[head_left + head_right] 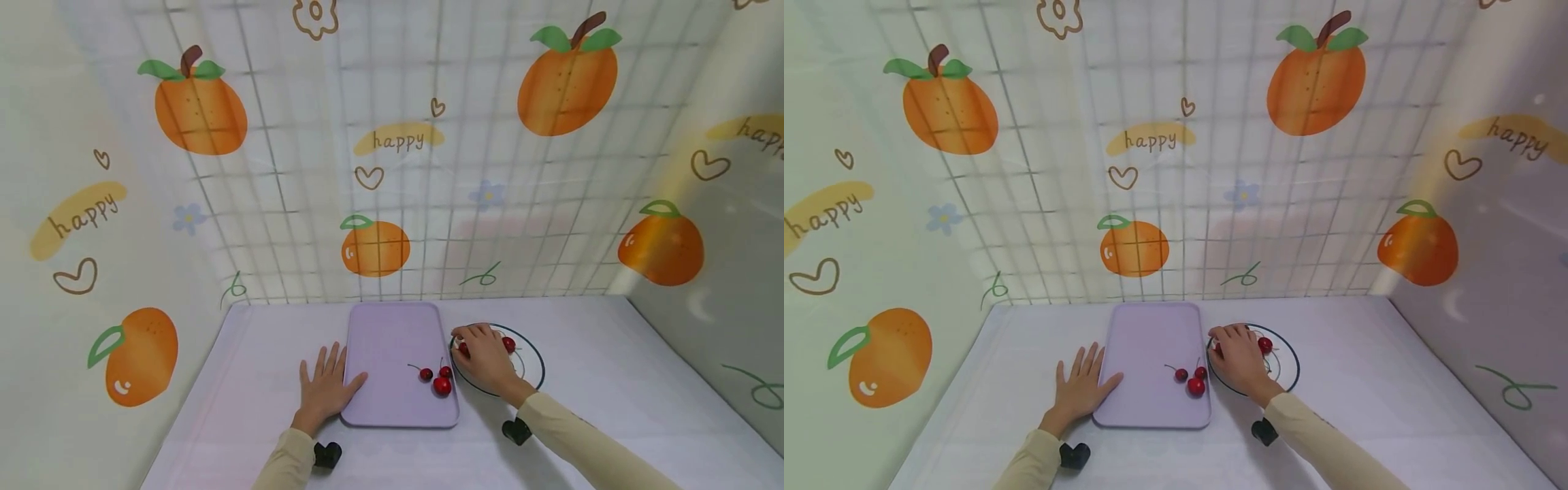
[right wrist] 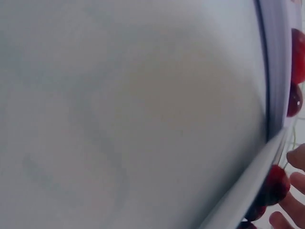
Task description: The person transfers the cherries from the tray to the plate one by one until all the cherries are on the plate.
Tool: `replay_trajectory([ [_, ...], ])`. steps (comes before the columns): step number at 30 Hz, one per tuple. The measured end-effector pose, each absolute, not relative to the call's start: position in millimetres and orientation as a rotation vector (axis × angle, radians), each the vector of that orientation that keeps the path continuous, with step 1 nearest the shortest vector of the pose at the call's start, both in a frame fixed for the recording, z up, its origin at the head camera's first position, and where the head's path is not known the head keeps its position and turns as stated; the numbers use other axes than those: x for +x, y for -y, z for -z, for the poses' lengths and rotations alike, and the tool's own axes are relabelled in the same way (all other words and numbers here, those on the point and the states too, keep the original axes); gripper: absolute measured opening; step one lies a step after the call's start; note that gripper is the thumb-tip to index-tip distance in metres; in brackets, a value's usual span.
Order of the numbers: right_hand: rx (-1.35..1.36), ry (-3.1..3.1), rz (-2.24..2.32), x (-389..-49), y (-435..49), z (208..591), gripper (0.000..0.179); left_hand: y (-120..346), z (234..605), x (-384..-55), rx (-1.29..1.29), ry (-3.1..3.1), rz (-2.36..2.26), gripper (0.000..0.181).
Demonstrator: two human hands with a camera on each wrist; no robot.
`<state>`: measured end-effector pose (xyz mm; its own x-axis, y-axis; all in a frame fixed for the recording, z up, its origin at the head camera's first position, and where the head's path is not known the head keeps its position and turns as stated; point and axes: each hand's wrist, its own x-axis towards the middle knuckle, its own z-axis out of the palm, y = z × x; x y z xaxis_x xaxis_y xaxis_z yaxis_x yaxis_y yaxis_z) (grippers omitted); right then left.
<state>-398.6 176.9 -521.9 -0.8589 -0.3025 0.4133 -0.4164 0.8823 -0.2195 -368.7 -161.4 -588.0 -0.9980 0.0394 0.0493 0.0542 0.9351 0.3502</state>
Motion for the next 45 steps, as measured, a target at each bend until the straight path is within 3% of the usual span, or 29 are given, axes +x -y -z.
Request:
replay_trajectory([
  [38, 0.809, 2.757, -0.581, -381.8, -133.9, 521.0, 0.032, 160.3, 584.1, -365.5, -0.076, 3.05, 0.598, 0.091],
  [45, 0.841, 2.767, -0.503, -381.4, -134.9, 524.4, 0.024, 160.4, 586.4, -366.9, -0.075, 3.046, 0.584, 0.091],
])
